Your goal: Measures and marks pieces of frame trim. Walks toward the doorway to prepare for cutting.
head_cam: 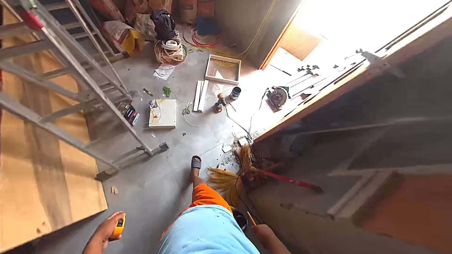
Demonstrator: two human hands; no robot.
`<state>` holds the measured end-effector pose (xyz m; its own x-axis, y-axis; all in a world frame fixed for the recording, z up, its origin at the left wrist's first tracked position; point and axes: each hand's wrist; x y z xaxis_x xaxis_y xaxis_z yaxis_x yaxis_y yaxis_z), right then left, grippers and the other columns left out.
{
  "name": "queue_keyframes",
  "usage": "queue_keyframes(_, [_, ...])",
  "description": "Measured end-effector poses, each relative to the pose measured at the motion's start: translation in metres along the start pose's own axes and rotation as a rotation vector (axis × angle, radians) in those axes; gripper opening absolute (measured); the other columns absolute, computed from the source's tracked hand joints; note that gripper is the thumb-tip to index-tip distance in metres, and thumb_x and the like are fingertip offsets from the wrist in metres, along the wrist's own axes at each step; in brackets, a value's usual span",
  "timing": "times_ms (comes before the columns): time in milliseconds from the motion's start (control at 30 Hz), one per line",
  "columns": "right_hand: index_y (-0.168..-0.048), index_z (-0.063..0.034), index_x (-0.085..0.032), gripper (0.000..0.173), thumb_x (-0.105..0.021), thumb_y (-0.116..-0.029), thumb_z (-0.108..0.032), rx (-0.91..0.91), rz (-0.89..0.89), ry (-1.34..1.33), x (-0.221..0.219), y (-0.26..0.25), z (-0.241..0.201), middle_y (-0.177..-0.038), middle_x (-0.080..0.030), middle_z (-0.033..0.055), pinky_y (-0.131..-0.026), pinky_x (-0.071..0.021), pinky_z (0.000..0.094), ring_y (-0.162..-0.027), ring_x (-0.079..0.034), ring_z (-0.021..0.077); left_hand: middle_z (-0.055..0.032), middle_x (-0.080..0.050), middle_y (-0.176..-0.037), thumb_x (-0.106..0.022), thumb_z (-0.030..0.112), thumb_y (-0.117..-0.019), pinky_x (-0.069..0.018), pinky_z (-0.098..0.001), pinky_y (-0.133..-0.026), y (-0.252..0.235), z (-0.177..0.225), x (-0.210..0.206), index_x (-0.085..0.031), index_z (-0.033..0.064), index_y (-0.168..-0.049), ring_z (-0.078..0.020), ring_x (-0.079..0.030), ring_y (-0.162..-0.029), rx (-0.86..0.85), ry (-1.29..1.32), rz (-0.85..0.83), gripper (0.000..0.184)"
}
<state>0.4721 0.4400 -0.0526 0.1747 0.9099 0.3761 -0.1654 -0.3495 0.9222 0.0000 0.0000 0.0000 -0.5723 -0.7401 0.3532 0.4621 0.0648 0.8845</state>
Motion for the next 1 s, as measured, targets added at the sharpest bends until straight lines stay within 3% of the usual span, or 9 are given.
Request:
queue_keyframes(33, [-0.124,0.0020,-0.067,0.043,-0.059,-0.1035,-0.036,-0.013,0.012,-0.027,0.015,-0.006,-0.029,-0.119,-0.066,0.0226,-0.091,-0.0512,0.0540,-0.105,-0.064,0.0330,-0.0199,-0.064,-0.115,-0.053,0.032,-0.1054,-0.0537,-0.0480,-0.068,-0.013,0.040,-0.001,-0.058,0.0116,-0.138,-0.0314,-0.064,-0.088,-0.012,0.019,0.011,0.039])
queue_keyframes(167, [-0.122,0.0024,-0.067,0.044,-0.061,-0.1021,-0.036,0.072,0.097,-0.023,0.096,-0.020,-0.195,-0.114,-0.066,0.0228,-0.088,-0.0519,0.0539,-0.101,-0.064,0.0334,-0.0140,-0.065,-0.097,-0.048,0.029,-0.1071,-0.0543,-0.0396,-0.057,-0.045,0.150,-0.021,-0.058,0.0108,-0.135,-0.0237,-0.064,-0.069,0.034,0.045,-0.051,0.035])
queue_keyframes(233, [-0.124,0.0024,-0.065,0.045,-0.057,-0.1039,-0.037,0.191,0.105,0.038,0.142,-0.009,-0.296,-0.116,-0.066,0.0236,-0.091,-0.0509,0.0559,-0.103,-0.064,0.0346,-0.0148,-0.065,-0.098,-0.048,0.027,-0.1064,-0.0542,-0.0413,-0.062,-0.054,0.181,-0.029,-0.057,0.0098,-0.137,-0.0237,-0.063,-0.072,0.082,-0.031,-0.146,0.036])
queue_keyframes(300, [-0.129,0.0005,-0.066,0.047,-0.052,-0.1063,-0.039,0.336,0.098,0.154,0.198,0.015,-0.409,-0.129,-0.065,0.0256,-0.105,-0.0467,0.0608,-0.123,-0.062,0.0397,-0.0154,-0.067,-0.103,-0.046,0.026,-0.1066,-0.0552,-0.0434,-0.071,-0.063,0.217,-0.035,-0.056,0.0069,-0.138,-0.0237,-0.064,-0.081,0.087,-0.117,-0.253,0.038])
queue_keyframes(533, [-0.116,-0.0035,-0.068,0.037,-0.056,-0.1026,-0.036,0.629,0.136,0.018,0.308,0.024,-0.696,-0.107,-0.067,0.0193,-0.090,-0.0478,0.0575,-0.101,-0.063,0.0330,-0.0091,-0.067,-0.092,-0.047,0.019,-0.1063,-0.0538,-0.0335,-0.061,-0.105,0.444,-0.016,-0.056,0.0033,-0.130,-0.0160,-0.063,-0.070,0.055,-0.101,-0.198,0.030])
queue_keyframes(633, [-0.116,-0.0009,-0.070,0.041,-0.061,-0.1013,-0.039,0.534,0.138,-0.064,0.330,-0.015,-0.743,-0.108,-0.068,0.0223,-0.091,-0.0487,0.0596,-0.102,-0.065,0.0361,-0.0106,-0.070,-0.089,-0.046,0.018,-0.1061,-0.0542,-0.0313,-0.053,-0.170,0.587,0.005,-0.050,0.0032,-0.129,-0.0167,-0.066,-0.065,-0.065,-0.139,-0.163,0.028])
queue_keyframes(733, [-0.119,0.0018,-0.068,0.051,-0.061,-0.1007,-0.046,0.283,0.124,-0.229,0.339,-0.047,-0.734,-0.107,-0.067,0.0226,-0.087,-0.0501,0.0571,-0.095,-0.064,0.0346,-0.0147,-0.068,-0.097,-0.050,0.019,-0.1051,-0.0553,-0.0378,-0.057,-0.228,0.765,-0.009,-0.051,0.0037,-0.132,-0.0224,-0.067,-0.072,-0.242,-0.353,-0.186,0.031])
queue_keyframes(867, [-0.121,0.0081,-0.065,0.053,-0.060,-0.1028,-0.041,-0.038,0.080,-0.395,0.334,-0.045,-0.702,-0.119,-0.064,0.0286,-0.095,-0.0482,0.0594,-0.107,-0.063,0.0395,-0.0184,-0.065,-0.107,-0.059,0.020,-0.1004,-0.0543,-0.0494,-0.082,-0.214,1.011,-0.093,-0.059,0.0007,-0.128,-0.0269,-0.064,-0.091,-0.557,-0.815,-0.347,0.033])
queue_keyframes(1000, [-0.116,0.0030,-0.064,0.047,-0.059,-0.1038,-0.042,-0.237,0.085,-0.606,0.328,-0.043,-0.730,-0.089,-0.057,0.0138,-0.068,-0.0459,0.0456,-0.072,-0.051,0.0230,-0.0144,-0.067,-0.111,-0.060,0.025,-0.0975,-0.0533,-0.0486,-0.088,-0.185,1.183,-0.200,-0.064,0.0059,-0.128,-0.0233,-0.065,-0.096,-0.778,-1.183,-0.594,0.036])
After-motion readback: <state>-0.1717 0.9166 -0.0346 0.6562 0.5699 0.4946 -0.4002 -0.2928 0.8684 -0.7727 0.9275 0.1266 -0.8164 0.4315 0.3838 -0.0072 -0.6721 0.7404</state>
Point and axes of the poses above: each hand's wrist, its own y-axis away from the middle knuckle, its own x-axis out of the back of the hand, z = x × y
